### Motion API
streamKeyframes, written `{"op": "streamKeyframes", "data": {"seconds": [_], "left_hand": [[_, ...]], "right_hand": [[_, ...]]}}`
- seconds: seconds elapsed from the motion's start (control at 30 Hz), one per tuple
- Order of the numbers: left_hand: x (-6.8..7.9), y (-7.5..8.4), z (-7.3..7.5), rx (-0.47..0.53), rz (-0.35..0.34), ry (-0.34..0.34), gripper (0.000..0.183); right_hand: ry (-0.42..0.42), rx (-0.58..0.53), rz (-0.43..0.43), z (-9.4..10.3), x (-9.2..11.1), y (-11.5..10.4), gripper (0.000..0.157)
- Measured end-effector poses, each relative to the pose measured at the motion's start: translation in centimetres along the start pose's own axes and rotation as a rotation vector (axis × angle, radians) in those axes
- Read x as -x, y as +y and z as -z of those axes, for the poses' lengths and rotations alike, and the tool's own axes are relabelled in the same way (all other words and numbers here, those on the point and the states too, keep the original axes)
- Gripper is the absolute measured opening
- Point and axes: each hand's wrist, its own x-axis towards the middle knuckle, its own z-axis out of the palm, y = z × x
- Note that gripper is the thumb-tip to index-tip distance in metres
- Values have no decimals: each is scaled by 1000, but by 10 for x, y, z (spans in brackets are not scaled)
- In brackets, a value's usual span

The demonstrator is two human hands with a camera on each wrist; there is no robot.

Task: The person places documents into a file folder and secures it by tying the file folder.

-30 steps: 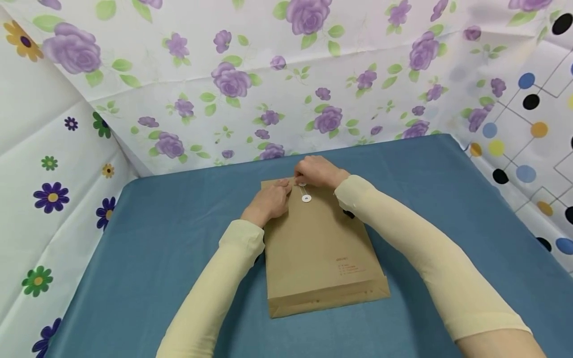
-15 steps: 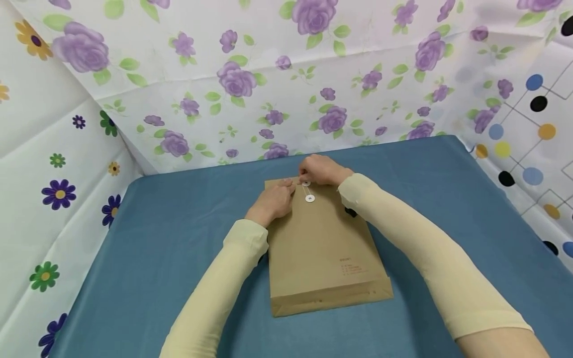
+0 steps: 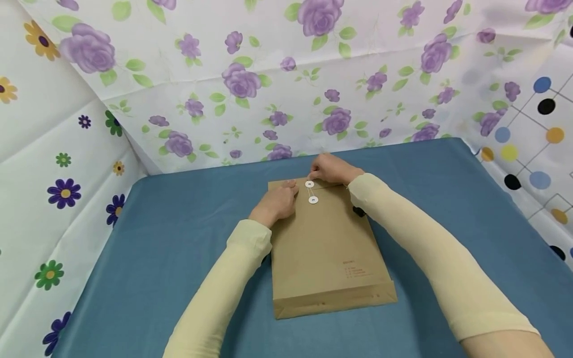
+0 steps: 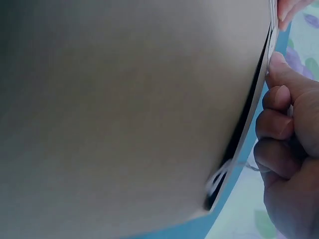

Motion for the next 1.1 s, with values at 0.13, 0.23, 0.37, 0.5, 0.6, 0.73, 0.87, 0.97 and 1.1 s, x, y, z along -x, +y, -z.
{"op": "streamKeyframes", "data": {"seconds": [0.13, 0.23, 0.37, 0.5, 0.6, 0.73, 0.87, 0.97, 1.1], "left_hand": [[-1, 2, 2, -3, -1, -7, 48], [-1, 3, 2, -9, -6, -8, 47], [-1, 4, 3, -18, -1, -19, 47], [-2, 5, 4, -23, 8, -37, 48], [-2, 5, 4, -25, 10, -52, 49], [-3, 6, 4, -22, 16, -61, 51], [-3, 7, 4, -7, 24, -53, 52], [-3, 7, 5, 0, 27, -51, 52], [-3, 7, 7, -4, 22, -61, 52]], "right_hand": [[2, -9, 0, 3, 11, 1, 28], [13, 36, 30, 4, 20, -2, 23], [33, 102, 38, 2, 33, -9, 17], [51, 155, 31, -2, 46, -16, 18], [79, 212, 61, -7, 57, -21, 29], [173, 315, 138, -17, 70, -25, 34], [254, 398, 200, -27, 80, -27, 26], [263, 416, 217, -30, 84, -30, 23], [241, 412, 213, -29, 88, -35, 25]]}}
